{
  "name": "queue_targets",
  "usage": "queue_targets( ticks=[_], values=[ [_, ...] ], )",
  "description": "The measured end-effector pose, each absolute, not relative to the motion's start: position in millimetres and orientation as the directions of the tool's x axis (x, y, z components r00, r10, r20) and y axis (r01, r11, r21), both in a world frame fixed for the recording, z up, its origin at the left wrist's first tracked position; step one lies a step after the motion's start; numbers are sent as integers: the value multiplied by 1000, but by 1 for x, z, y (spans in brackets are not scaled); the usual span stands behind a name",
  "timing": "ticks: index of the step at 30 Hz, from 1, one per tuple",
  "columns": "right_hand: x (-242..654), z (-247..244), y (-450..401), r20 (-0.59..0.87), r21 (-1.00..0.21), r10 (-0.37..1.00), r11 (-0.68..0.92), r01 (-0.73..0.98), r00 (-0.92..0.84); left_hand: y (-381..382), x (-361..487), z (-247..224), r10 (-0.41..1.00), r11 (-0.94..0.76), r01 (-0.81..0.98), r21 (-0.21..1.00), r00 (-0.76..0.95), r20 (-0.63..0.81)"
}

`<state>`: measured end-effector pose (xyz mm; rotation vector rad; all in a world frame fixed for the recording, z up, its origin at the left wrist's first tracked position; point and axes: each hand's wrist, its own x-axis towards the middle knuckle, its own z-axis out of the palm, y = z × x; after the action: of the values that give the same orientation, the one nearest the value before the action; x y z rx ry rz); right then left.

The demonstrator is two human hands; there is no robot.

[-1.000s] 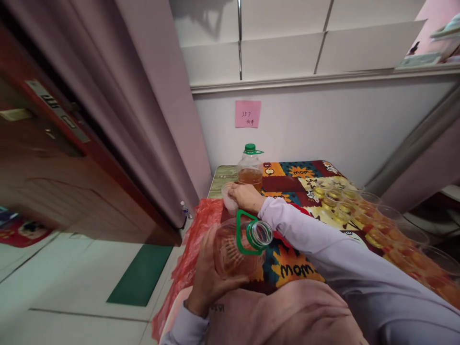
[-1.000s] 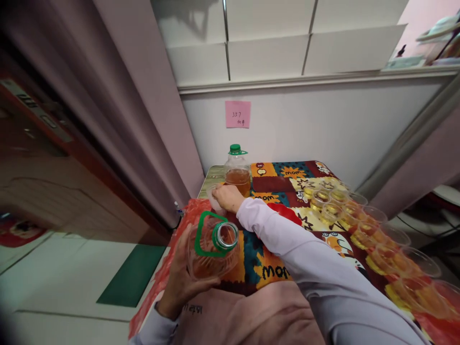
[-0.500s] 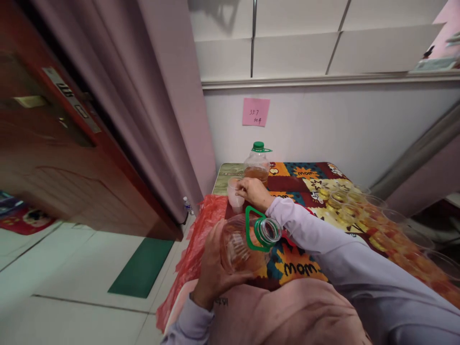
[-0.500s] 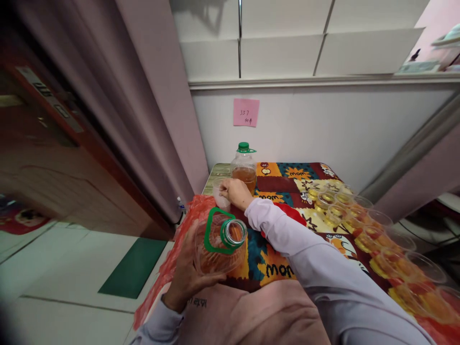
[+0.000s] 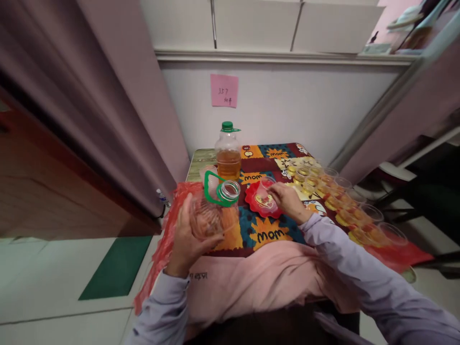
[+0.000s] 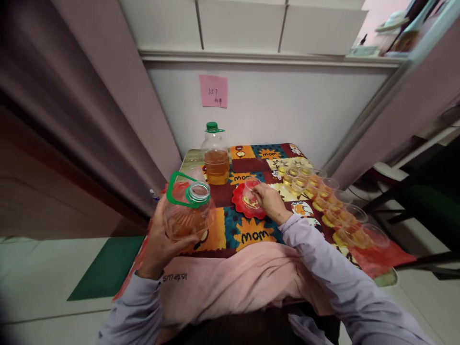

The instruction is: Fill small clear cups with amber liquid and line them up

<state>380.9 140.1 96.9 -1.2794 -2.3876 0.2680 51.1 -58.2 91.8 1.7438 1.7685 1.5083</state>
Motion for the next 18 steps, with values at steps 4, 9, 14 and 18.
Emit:
queue_targets(
  ticks=[4,9,14,18],
  values=[
    [394,60,130,197,-355,858,513,782,-474,-53,51,96,847,-216,596,773,-280,453],
    [402,63,132,267,-382,838,545,746,-476,-47,52,102,816,-258,631,731,-263,514],
    [422,51,140,387,-597,920,306,742,-69,-41,52,102,788,-274,659,701,-263,556],
    [433,24,144,227,-670,965,59,740,130,-38,52,100,780,-271,677,685,-262,568]
  ],
)
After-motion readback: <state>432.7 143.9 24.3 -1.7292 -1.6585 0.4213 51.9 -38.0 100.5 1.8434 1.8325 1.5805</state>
